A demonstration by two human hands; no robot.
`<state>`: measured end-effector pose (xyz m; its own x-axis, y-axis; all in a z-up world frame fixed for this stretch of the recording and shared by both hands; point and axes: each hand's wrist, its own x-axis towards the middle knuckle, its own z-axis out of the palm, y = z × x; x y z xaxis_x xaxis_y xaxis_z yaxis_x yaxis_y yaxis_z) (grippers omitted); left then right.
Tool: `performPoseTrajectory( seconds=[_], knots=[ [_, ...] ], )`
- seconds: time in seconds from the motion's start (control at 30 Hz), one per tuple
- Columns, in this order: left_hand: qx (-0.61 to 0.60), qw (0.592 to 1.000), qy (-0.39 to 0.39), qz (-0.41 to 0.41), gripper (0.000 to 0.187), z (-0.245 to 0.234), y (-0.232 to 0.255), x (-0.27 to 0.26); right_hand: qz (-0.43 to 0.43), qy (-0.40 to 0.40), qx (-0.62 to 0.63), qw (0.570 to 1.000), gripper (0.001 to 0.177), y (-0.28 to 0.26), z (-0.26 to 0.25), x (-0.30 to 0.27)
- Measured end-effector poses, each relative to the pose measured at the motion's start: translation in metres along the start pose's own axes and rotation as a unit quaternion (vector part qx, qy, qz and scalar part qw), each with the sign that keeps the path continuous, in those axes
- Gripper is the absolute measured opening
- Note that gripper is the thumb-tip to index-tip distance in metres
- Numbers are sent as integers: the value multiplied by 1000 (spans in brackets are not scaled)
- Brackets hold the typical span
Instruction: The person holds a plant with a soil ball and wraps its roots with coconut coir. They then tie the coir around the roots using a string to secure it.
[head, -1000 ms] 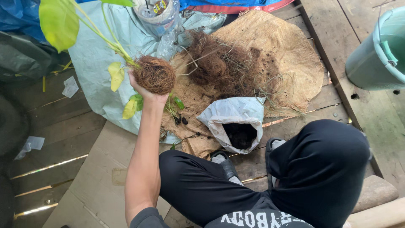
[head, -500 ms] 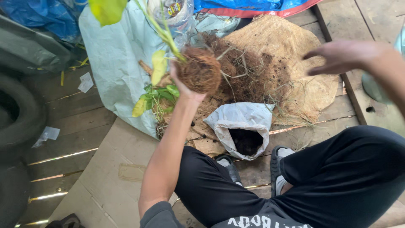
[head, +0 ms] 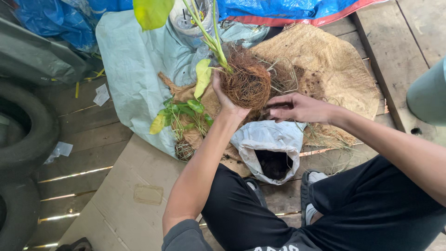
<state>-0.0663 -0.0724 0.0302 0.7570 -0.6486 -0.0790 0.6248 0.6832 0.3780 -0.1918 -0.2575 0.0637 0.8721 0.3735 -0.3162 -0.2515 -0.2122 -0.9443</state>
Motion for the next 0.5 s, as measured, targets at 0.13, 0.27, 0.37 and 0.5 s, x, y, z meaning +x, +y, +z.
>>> performPoseTrajectory(
  seconds=[0.13,0.27,0.37,0.5],
  knots=[
    [-43,999,-22,-18,88,4,-2,6,-16,27,59,998,33,1,-16,-3],
    [-77,996,-37,-21,88,6,9,3,-39,156,172,972,34,8,-54,-19],
    [-108,994,-9,-1,83,5,15,0,-99,284,263,917,23,30,-88,-34],
    [-81,997,-12,0,85,0,27,-8,-127,404,239,874,23,70,-140,-58]
  ],
)
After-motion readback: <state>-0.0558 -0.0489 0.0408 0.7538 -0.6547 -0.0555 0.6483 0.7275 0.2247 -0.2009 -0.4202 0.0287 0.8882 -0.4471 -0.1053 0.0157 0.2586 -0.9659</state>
